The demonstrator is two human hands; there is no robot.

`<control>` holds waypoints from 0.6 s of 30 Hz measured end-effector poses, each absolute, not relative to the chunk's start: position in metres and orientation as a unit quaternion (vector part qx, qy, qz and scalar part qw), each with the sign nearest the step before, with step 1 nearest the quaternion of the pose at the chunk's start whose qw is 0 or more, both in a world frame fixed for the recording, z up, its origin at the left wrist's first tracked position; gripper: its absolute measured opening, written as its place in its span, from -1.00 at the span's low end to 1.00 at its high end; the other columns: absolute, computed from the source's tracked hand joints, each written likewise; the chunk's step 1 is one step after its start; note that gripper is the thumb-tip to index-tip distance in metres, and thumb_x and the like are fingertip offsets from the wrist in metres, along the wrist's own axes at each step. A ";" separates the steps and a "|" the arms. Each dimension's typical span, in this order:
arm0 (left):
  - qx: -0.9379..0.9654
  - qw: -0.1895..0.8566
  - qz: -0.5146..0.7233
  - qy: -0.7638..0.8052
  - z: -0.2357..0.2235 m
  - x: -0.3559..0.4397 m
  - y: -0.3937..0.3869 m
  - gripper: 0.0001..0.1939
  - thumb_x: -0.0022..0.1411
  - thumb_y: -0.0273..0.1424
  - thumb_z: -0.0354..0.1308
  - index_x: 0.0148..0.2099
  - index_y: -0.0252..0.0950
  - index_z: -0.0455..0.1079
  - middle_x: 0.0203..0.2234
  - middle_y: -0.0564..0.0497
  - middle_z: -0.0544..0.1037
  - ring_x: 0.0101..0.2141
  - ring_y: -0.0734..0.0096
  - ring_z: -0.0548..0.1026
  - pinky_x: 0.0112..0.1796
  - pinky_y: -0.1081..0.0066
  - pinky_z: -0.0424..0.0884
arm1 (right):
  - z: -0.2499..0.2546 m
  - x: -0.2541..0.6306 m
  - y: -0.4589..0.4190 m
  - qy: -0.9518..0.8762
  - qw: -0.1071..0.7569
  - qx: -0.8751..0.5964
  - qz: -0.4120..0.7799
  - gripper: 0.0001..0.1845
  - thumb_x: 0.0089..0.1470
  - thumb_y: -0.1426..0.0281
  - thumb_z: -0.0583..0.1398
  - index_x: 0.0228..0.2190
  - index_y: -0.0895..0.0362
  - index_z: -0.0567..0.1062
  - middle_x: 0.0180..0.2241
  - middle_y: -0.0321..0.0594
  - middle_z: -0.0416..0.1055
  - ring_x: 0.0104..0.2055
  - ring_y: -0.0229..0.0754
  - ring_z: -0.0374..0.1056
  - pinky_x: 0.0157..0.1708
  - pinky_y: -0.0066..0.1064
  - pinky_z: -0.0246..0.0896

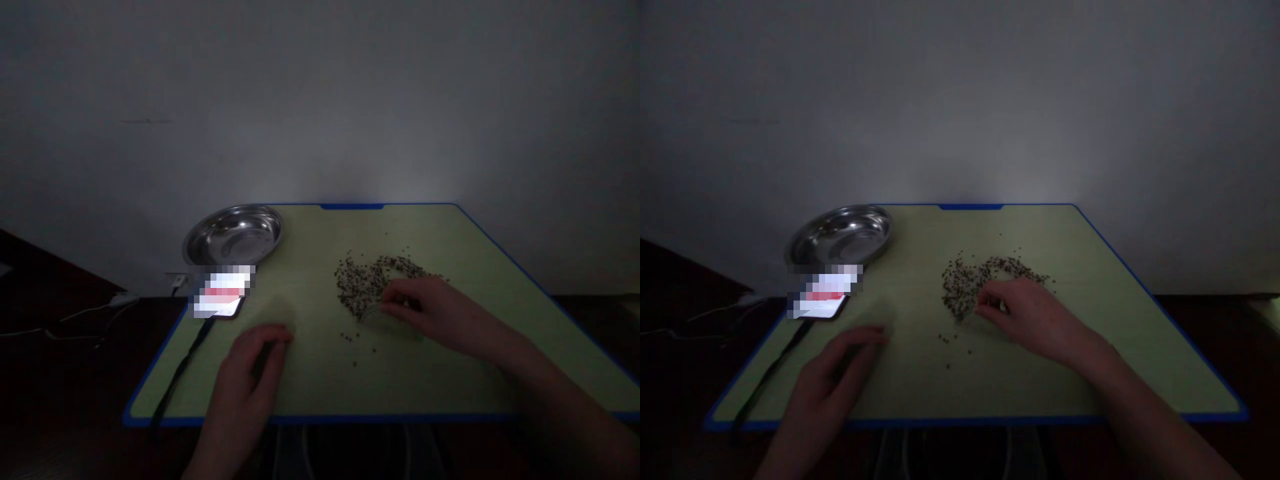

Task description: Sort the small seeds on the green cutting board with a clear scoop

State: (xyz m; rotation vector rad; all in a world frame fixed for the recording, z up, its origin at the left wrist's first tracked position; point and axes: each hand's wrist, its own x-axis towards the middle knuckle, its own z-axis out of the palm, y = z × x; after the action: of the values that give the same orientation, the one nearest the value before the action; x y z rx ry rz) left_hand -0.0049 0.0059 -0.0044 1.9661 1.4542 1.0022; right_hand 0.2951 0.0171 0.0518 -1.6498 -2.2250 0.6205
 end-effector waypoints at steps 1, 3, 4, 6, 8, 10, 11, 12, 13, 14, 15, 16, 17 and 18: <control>0.721 0.246 0.367 0.534 -0.005 -0.005 0.006 -0.82 0.28 -0.27 0.06 -0.21 -0.15 0.48 -0.20 -0.05 0.61 -0.15 0.16 0.56 -0.12 0.05 0.45 | 0.051 0.295 0.016 -0.774 0.151 -0.576 0.217 -0.80 0.21 0.31 0.14 -0.40 0.07 0.52 -0.49 -0.33 0.46 -0.47 -0.25 0.31 -0.44 -0.39 0.08; 0.720 0.246 0.365 0.537 -0.004 -0.004 0.005 -0.82 0.28 -0.27 0.06 -0.21 -0.15 0.48 -0.19 -0.06 0.60 -0.15 0.16 0.56 -0.11 0.05 0.44 | 0.050 0.297 0.015 -0.774 0.148 -0.574 0.222 -0.80 0.20 0.31 0.14 -0.41 0.07 0.51 -0.50 -0.33 0.45 -0.47 -0.25 0.31 -0.44 -0.39 0.08; 0.720 0.246 0.365 0.537 -0.004 -0.004 0.004 -0.82 0.28 -0.27 0.06 -0.21 -0.15 0.48 -0.19 -0.06 0.60 -0.15 0.16 0.56 -0.11 0.05 0.44 | 0.049 0.298 0.014 -0.776 0.145 -0.571 0.227 -0.80 0.20 0.31 0.14 -0.42 0.07 0.51 -0.49 -0.33 0.46 -0.46 -0.25 0.32 -0.44 -0.39 0.09; 0.720 0.248 0.363 0.537 -0.003 -0.003 0.003 -0.81 0.29 -0.26 0.06 -0.21 -0.15 0.48 -0.19 -0.06 0.61 -0.15 0.16 0.56 -0.12 0.06 0.44 | 0.046 0.300 0.015 -0.776 0.143 -0.566 0.239 -0.81 0.20 0.32 0.14 -0.40 0.07 0.52 -0.48 -0.32 0.47 -0.45 -0.24 0.33 -0.42 -0.39 0.11; 0.718 0.248 0.363 0.539 -0.002 -0.002 0.003 -0.80 0.29 -0.26 0.05 -0.21 -0.16 0.48 -0.20 -0.06 0.61 -0.16 0.17 0.56 -0.12 0.08 0.45 | 0.044 0.302 0.017 -0.769 0.144 -0.576 0.238 -0.80 0.20 0.32 0.13 -0.38 0.07 0.53 -0.45 -0.31 0.49 -0.44 -0.23 0.35 -0.42 -0.39 0.11; 0.716 0.248 0.365 0.541 -0.001 -0.002 0.004 -0.81 0.28 -0.27 0.05 -0.21 -0.16 0.49 -0.20 -0.05 0.61 -0.16 0.17 0.56 -0.12 0.09 0.45 | 0.043 0.303 0.019 -0.761 0.148 -0.590 0.225 -0.79 0.21 0.30 0.12 -0.37 0.07 0.53 -0.44 -0.29 0.51 -0.43 -0.21 0.36 -0.43 -0.38 0.11; 0.716 0.247 0.366 0.541 -0.001 -0.002 0.004 -0.81 0.28 -0.27 0.05 -0.22 -0.16 0.48 -0.20 -0.05 0.61 -0.16 0.18 0.56 -0.12 0.09 0.46 | 0.043 0.303 0.020 -0.761 0.152 -0.592 0.218 -0.78 0.21 0.30 0.12 -0.37 0.07 0.53 -0.44 -0.28 0.50 -0.43 -0.21 0.35 -0.43 -0.38 0.10; 0.717 0.245 0.367 0.540 -0.001 -0.002 0.004 -0.81 0.28 -0.28 0.05 -0.22 -0.16 0.48 -0.21 -0.05 0.61 -0.16 0.18 0.56 -0.12 0.10 0.46 | 0.044 0.302 0.020 -0.763 0.155 -0.591 0.213 -0.78 0.22 0.30 0.11 -0.37 0.07 0.53 -0.45 -0.28 0.50 -0.44 -0.21 0.35 -0.44 -0.38 0.09; 0.718 0.242 0.368 0.539 -0.001 -0.002 0.005 -0.81 0.28 -0.28 0.05 -0.22 -0.16 0.48 -0.21 -0.05 0.61 -0.17 0.18 0.56 -0.12 0.10 0.46 | 0.046 0.301 0.021 -0.767 0.157 -0.585 0.211 -0.78 0.21 0.30 0.12 -0.37 0.07 0.53 -0.45 -0.28 0.50 -0.45 -0.22 0.34 -0.44 -0.38 0.09; 0.719 0.240 0.368 0.538 -0.001 -0.002 0.005 -0.81 0.28 -0.28 0.05 -0.22 -0.16 0.48 -0.21 -0.04 0.61 -0.17 0.18 0.56 -0.13 0.10 0.46 | 0.047 0.299 0.021 -0.772 0.158 -0.578 0.211 -0.79 0.21 0.31 0.12 -0.37 0.07 0.53 -0.47 -0.29 0.49 -0.46 -0.23 0.33 -0.45 -0.38 0.08; 0.720 0.239 0.367 0.538 -0.001 -0.002 0.005 -0.81 0.28 -0.28 0.05 -0.23 -0.16 0.48 -0.22 -0.04 0.61 -0.17 0.18 0.56 -0.13 0.09 0.47 | 0.049 0.296 0.021 -0.777 0.158 -0.571 0.211 -0.80 0.21 0.32 0.13 -0.37 0.08 0.54 -0.47 -0.29 0.48 -0.47 -0.24 0.32 -0.45 -0.39 0.08; 0.721 0.238 0.367 0.538 -0.001 -0.002 0.005 -0.81 0.28 -0.27 0.05 -0.23 -0.16 0.48 -0.22 -0.05 0.61 -0.17 0.18 0.57 -0.13 0.09 0.47 | 0.051 0.294 0.022 -0.783 0.156 -0.565 0.211 -0.80 0.20 0.33 0.14 -0.38 0.08 0.54 -0.48 -0.30 0.48 -0.48 -0.25 0.31 -0.45 -0.39 0.08; 0.720 0.238 0.368 0.538 -0.001 -0.002 0.005 -0.81 0.28 -0.27 0.06 -0.23 -0.16 0.48 -0.22 -0.05 0.61 -0.17 0.18 0.57 -0.13 0.08 0.47 | 0.052 0.291 0.023 -0.787 0.154 -0.559 0.211 -0.81 0.20 0.34 0.14 -0.38 0.08 0.54 -0.48 -0.30 0.48 -0.48 -0.26 0.31 -0.44 -0.40 0.08; 0.721 0.240 0.367 0.537 -0.001 -0.002 0.006 -0.82 0.28 -0.27 0.06 -0.23 -0.16 0.48 -0.21 -0.05 0.61 -0.17 0.18 0.57 -0.13 0.08 0.47 | 0.053 0.289 0.024 -0.790 0.153 -0.555 0.211 -0.81 0.20 0.34 0.14 -0.38 0.08 0.54 -0.47 -0.30 0.49 -0.48 -0.26 0.31 -0.44 -0.40 0.09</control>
State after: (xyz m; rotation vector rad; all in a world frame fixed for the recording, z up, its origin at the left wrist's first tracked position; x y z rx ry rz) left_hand -0.0021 0.0055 -0.0009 1.9728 1.4698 1.0058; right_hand 0.2887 0.0236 0.0531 -1.5907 -2.2665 0.6063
